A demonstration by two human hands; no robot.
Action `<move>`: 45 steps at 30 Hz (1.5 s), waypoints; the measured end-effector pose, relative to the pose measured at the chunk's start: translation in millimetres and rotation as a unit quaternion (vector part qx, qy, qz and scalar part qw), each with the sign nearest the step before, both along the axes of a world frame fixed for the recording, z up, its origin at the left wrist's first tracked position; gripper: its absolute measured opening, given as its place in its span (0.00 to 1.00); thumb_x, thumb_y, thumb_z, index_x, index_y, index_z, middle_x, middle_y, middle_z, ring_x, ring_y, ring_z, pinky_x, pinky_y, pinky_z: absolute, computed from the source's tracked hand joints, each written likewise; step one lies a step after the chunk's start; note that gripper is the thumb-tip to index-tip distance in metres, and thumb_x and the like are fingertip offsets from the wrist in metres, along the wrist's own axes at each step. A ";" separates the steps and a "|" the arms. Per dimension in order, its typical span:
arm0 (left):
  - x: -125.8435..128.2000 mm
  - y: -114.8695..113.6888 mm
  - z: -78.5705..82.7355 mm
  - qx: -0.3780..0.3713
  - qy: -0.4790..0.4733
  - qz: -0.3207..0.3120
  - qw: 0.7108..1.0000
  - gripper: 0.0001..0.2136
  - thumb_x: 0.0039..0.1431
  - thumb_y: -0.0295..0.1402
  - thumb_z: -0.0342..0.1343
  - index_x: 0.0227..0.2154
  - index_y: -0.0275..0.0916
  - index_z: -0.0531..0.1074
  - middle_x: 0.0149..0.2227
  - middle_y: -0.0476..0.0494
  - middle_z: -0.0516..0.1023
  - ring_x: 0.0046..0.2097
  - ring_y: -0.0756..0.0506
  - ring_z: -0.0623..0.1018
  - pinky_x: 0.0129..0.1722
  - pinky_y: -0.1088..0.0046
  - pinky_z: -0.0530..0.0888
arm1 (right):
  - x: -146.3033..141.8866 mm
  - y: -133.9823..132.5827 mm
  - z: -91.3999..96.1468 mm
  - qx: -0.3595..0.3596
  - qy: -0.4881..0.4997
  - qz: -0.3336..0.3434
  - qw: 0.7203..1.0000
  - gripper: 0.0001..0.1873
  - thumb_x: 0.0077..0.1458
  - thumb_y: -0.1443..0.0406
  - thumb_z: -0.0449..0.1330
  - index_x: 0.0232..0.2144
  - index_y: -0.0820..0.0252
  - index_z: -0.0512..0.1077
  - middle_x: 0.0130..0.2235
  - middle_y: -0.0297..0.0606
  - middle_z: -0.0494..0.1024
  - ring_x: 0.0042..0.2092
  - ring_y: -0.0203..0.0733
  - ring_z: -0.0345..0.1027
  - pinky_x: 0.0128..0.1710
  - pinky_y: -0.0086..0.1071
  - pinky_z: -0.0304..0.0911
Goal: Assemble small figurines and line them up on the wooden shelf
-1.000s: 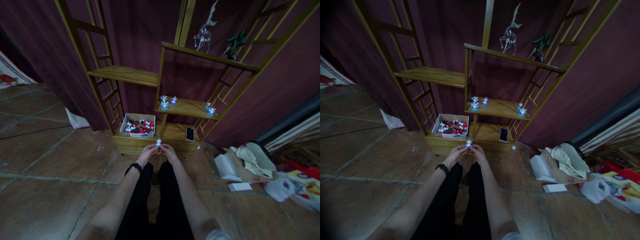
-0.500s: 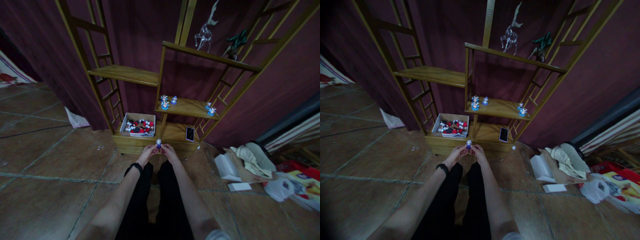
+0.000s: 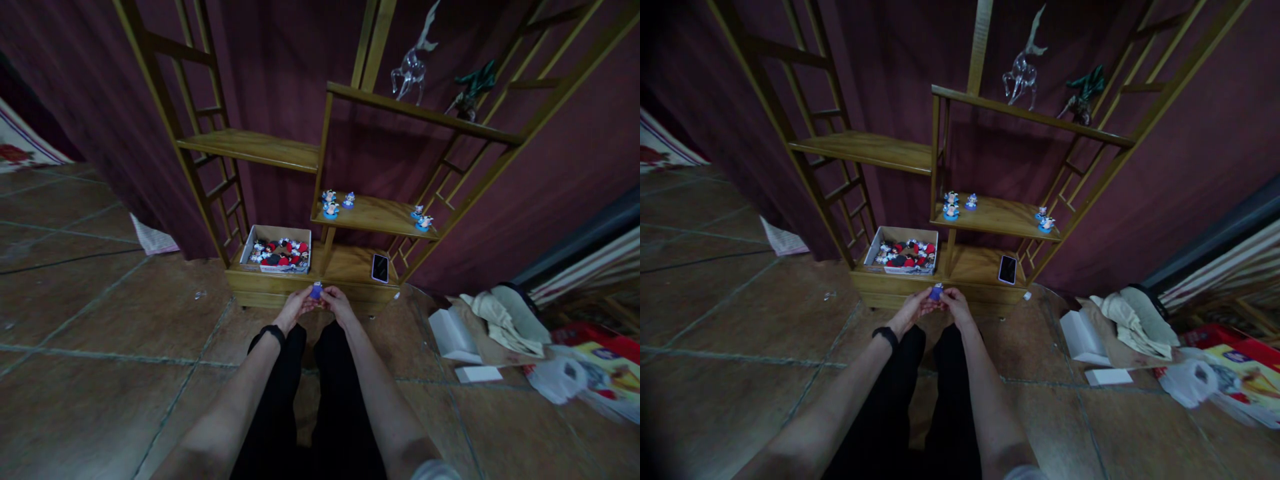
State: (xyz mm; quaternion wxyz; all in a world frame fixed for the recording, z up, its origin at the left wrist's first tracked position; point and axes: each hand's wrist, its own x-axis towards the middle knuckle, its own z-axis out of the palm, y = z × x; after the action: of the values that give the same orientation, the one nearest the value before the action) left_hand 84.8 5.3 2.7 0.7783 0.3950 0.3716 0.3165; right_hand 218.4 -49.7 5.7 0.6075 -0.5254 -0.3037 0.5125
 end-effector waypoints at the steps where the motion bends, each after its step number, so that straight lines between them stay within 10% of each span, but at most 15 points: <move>1: -0.2 -0.1 -0.7 0.003 0.003 -0.001 1.000 0.17 0.45 0.45 0.60 0.27 0.32 0.74 0.26 0.37 0.78 0.27 0.48 0.76 0.28 0.74 0.70 | 0.1 0.3 -0.5 0.002 -0.002 0.001 1.000 0.19 0.33 0.54 0.66 0.25 0.58 0.66 0.19 0.26 0.71 0.19 0.29 0.60 0.22 0.26 0.56; 45: 0.7 -0.9 -4.1 0.136 0.029 0.078 0.987 0.15 0.36 0.30 0.64 0.32 0.37 0.74 0.20 0.50 0.73 0.24 0.50 0.73 0.23 0.78 0.64 | -0.8 1.2 6.5 -0.070 0.040 -0.024 0.996 0.18 0.42 0.51 0.62 0.24 0.61 0.70 0.21 0.35 0.74 0.20 0.33 0.64 0.21 0.28 0.63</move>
State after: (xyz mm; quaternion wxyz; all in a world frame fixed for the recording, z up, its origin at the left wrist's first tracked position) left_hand 85.6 4.4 -1.4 0.6789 0.4762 0.3769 0.4126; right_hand 217.5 -48.5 12.2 0.5930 -0.5528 -0.2296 0.5385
